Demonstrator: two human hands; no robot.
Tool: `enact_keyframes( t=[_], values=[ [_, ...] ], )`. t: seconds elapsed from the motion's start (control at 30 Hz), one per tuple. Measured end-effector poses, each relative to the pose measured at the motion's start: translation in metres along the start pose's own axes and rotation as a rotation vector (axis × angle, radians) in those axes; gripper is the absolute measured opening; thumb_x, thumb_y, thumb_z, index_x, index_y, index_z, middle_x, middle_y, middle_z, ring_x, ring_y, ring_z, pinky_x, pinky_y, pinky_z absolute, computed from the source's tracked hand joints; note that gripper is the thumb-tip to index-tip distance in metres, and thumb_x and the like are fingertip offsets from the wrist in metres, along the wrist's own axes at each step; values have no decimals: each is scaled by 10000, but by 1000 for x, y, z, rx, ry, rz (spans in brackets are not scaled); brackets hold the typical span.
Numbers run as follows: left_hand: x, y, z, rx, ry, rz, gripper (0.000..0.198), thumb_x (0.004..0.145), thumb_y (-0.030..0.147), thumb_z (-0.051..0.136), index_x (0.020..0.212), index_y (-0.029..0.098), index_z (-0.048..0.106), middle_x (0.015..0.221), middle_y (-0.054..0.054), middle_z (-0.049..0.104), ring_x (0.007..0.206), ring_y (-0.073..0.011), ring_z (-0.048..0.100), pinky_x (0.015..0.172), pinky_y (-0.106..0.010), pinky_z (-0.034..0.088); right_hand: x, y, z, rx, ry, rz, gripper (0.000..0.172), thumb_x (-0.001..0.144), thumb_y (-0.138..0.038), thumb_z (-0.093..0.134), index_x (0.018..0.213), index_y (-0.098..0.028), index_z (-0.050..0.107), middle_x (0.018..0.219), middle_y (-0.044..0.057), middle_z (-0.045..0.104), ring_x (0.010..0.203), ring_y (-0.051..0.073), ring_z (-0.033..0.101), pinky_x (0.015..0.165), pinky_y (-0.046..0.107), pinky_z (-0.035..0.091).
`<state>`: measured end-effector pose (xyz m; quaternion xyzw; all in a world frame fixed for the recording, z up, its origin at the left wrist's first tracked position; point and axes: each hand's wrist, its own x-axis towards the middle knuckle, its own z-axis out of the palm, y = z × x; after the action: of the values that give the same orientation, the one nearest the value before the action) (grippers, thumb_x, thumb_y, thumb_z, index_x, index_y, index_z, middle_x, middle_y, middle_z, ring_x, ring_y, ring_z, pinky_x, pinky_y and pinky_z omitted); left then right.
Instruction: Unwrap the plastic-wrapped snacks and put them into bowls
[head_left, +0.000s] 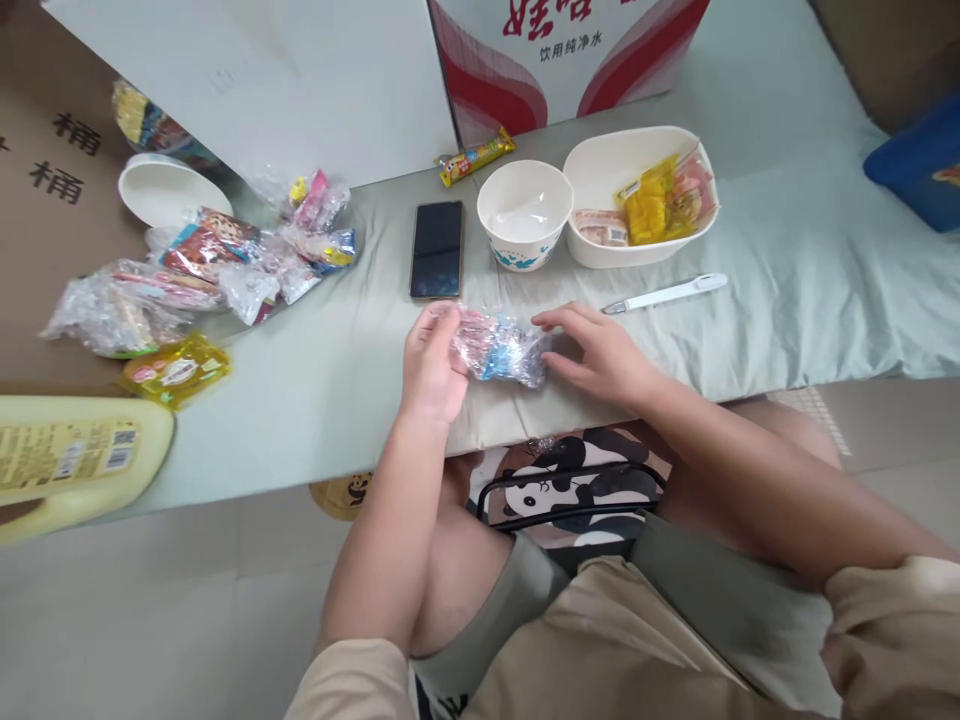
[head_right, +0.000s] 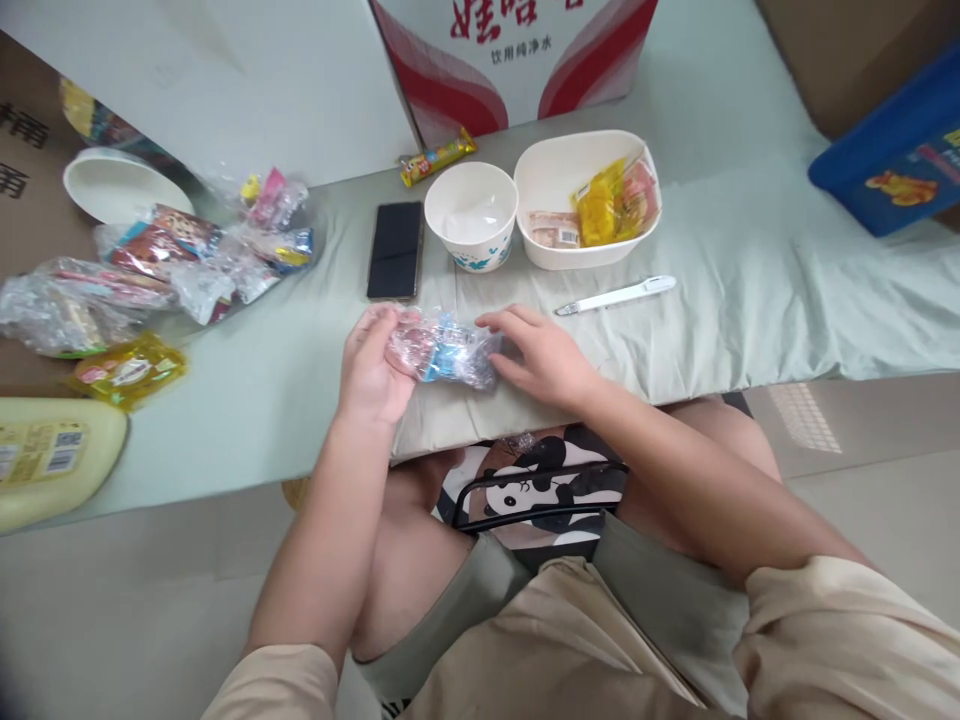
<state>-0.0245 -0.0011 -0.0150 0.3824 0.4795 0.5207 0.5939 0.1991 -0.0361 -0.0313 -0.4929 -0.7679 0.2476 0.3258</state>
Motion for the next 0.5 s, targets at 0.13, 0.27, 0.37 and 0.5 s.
enact_keyframes(
  t=[0.13, 0.27, 0.37, 0.5],
  values=[
    [8, 4, -12, -42, 180, -40, 214, 781, 273, 745, 895, 234, 568, 805, 6, 674, 694, -133, 660, 622, -245, 539, 0, 8, 4, 5, 82, 11, 184, 918, -216, 575, 1029, -234, 720, 944, 75, 679, 882, 231, 668, 833, 387, 554],
    [7, 6, -11, -78, 104, -132, 227, 771, 191, 697, 958, 241, 578, 806, 4, 684, 684, -137, 665, 596, -242, 537, 7, 2, 10, 49, 55, -129, 281, 921, -280, 617, 1192, -236, 682, 1216, 113, 692, 1130, 274, 657, 974, 441, 536],
    [9, 4, -12, -44, 129, -84, 206, 775, 190, 685, 931, 241, 561, 789, 12, 664, 656, -122, 642, 580, -227, 520, 10, 0, 12, 36, 9, -139, 137, 951, -256, 558, 958, -232, 693, 1102, 92, 720, 1047, 257, 679, 940, 426, 538],
    [15, 3, -20, -26, 221, -34, 200, 754, 162, 677, 895, 235, 554, 763, 20, 638, 645, -107, 624, 571, -208, 502, 7, 5, 6, 21, 99, -14, 108, 909, -208, 562, 960, -231, 654, 1018, 79, 719, 999, 258, 679, 902, 420, 541]
  ],
)
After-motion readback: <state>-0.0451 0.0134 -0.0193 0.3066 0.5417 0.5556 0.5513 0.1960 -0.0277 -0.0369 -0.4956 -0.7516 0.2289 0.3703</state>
